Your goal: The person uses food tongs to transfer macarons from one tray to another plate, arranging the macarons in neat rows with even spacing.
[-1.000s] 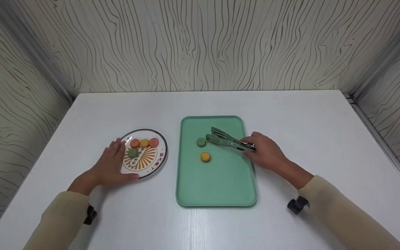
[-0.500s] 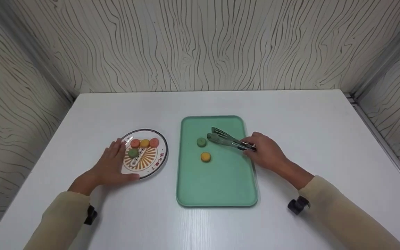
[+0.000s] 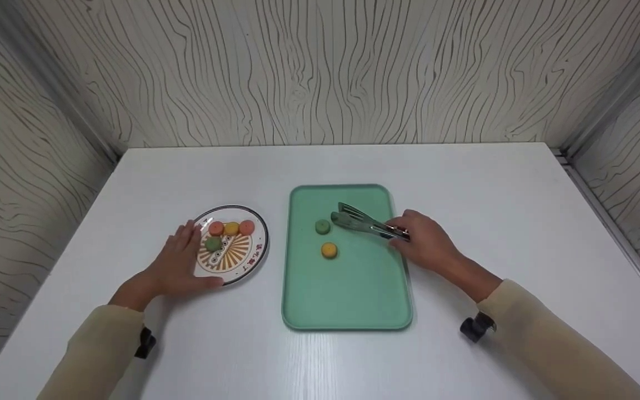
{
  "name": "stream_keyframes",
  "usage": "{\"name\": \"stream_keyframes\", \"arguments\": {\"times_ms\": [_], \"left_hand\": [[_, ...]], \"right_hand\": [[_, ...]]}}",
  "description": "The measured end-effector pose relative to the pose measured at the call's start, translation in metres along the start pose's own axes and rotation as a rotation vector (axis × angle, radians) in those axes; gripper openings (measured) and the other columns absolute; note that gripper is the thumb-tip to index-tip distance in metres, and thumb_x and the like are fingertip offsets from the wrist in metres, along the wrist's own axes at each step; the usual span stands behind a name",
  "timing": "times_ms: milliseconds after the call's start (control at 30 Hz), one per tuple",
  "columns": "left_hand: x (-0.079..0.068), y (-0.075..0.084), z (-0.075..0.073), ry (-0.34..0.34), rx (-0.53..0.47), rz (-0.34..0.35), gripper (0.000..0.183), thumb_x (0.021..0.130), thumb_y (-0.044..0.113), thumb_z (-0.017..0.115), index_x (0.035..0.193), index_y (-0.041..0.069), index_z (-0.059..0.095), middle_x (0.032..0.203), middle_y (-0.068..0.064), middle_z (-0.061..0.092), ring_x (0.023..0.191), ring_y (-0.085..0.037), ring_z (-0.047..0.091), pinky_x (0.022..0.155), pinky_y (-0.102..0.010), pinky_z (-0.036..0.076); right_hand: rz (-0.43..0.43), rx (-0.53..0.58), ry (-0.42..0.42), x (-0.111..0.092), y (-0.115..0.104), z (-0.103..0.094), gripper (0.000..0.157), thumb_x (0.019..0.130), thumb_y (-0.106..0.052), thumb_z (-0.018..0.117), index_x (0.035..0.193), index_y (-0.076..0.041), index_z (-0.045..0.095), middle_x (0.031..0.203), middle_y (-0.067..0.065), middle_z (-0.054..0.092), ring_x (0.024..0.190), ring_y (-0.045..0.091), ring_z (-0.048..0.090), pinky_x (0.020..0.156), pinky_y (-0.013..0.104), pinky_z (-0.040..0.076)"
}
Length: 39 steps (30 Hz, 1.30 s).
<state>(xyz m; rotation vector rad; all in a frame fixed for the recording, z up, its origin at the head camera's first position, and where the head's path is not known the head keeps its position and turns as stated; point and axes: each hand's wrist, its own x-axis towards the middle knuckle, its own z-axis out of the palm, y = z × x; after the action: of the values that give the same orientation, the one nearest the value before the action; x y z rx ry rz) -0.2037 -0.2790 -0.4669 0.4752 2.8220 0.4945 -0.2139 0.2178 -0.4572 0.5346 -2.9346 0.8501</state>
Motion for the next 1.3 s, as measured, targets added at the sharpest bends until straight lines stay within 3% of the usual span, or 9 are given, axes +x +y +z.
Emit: {"name": "stream_keyframes", "arguments": {"times_ms": [400, 667, 1300], "left_hand": [[0.004, 0.001, -0.001, -0.011, 0.041, -0.009, 0.13, 0.08, 0.071, 0.07, 0.157, -0.014, 0.008, 0.165, -0.034, 0.0, 0.152, -0.051, -0.001, 0.12, -0.066, 0.01], [0.003, 0.0, 0.0, 0.016, 0.006, 0.012, 0.129, 0.079, 0.066, 0.074, 0.155, -0.016, 0.009, 0.164, -0.035, 0.001, 0.151, -0.052, 0.0, 0.12, -0.067, 0.01], [0.001, 0.0, 0.0, -0.022, 0.0, -0.017, 0.13, 0.08, 0.067, 0.072, 0.156, -0.014, 0.007, 0.165, -0.033, -0.003, 0.152, -0.051, -0.003, 0.12, -0.065, 0.006]], "right_hand": [[-0.013, 0.028, 0.015, 0.002, -0.001, -0.001, 0.029, 0.087, -0.003, 0.076, 0.117, -0.002, 0.075, 0.088, 0.005, 0.061, 0.072, 0.015, 0.051, 0.064, 0.031, 0.045], [-0.008, 0.011, 0.021, 0.003, -0.006, -0.005, 0.029, 0.087, -0.002, 0.076, 0.116, -0.002, 0.076, 0.088, 0.006, 0.062, 0.076, 0.018, 0.055, 0.067, 0.035, 0.048], [-0.027, 0.025, 0.036, 0.007, -0.021, -0.017, 0.03, 0.088, -0.004, 0.076, 0.117, -0.001, 0.075, 0.087, 0.007, 0.061, 0.073, 0.018, 0.052, 0.064, 0.032, 0.047]]}}
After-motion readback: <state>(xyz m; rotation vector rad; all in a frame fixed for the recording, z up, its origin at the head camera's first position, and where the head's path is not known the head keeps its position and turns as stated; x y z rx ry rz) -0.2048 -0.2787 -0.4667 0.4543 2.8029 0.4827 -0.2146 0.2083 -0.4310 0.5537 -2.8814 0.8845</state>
